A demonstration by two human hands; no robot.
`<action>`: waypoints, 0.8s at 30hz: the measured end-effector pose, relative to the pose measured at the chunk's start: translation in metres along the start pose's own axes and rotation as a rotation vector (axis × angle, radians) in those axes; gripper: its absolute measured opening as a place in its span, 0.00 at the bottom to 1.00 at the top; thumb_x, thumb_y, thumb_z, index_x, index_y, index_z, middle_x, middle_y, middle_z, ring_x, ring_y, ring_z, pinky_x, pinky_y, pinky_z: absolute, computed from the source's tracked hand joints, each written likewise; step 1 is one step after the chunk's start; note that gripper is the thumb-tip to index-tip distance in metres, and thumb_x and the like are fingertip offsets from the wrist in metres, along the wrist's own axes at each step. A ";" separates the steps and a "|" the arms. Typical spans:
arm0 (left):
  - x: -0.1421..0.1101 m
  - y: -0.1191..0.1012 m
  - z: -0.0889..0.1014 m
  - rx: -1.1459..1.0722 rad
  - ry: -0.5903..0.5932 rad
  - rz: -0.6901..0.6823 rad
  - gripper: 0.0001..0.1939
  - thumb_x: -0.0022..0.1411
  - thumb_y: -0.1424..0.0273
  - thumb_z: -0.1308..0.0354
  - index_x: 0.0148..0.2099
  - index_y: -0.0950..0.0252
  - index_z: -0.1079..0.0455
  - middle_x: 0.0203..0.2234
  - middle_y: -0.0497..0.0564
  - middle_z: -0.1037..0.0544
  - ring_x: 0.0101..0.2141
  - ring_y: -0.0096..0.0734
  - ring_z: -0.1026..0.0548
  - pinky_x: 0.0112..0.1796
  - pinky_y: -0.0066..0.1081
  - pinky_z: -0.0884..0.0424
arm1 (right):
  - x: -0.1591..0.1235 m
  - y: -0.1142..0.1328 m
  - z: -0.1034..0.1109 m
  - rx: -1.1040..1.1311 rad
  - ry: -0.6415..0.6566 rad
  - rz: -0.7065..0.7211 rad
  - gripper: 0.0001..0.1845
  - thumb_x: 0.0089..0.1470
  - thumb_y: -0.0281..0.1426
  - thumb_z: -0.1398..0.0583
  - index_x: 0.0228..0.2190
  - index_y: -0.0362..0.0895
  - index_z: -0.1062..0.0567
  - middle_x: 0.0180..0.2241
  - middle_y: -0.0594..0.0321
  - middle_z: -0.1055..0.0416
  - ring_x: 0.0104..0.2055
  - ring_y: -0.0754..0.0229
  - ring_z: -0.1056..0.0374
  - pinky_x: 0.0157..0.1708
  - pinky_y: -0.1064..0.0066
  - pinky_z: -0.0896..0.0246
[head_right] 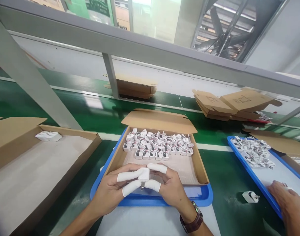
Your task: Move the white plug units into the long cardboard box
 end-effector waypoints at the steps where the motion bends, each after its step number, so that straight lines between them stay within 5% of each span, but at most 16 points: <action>1: -0.001 0.001 0.000 -0.004 0.005 -0.003 0.19 0.64 0.79 0.38 0.51 0.52 0.19 0.48 0.54 0.18 0.46 0.39 0.18 0.44 0.33 0.17 | 0.000 0.004 -0.001 -0.021 0.016 0.020 0.22 0.53 0.37 0.29 0.49 0.50 0.21 0.48 0.56 0.21 0.49 0.51 0.22 0.49 0.57 0.23; 10: -0.002 0.006 0.000 -0.023 0.034 0.029 0.20 0.63 0.79 0.37 0.52 0.51 0.20 0.49 0.54 0.20 0.47 0.41 0.18 0.45 0.34 0.18 | 0.001 0.010 -0.001 -0.212 0.052 0.179 0.20 0.60 0.33 0.35 0.54 0.53 0.24 0.46 0.59 0.24 0.48 0.56 0.25 0.49 0.61 0.27; 24: -0.005 0.010 -0.004 -0.063 -0.048 0.114 0.14 0.62 0.78 0.35 0.48 0.58 0.21 0.45 0.52 0.20 0.43 0.36 0.19 0.46 0.31 0.19 | 0.001 0.013 -0.003 -0.175 0.106 0.187 0.21 0.61 0.30 0.36 0.55 0.53 0.25 0.49 0.60 0.26 0.51 0.58 0.28 0.54 0.64 0.33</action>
Point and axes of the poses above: each hand's wrist, its own x-axis towards the middle knuckle, its own z-axis out of the back of the hand, y = z × x, the point moved 2 cm from there along x, towards the middle knuckle
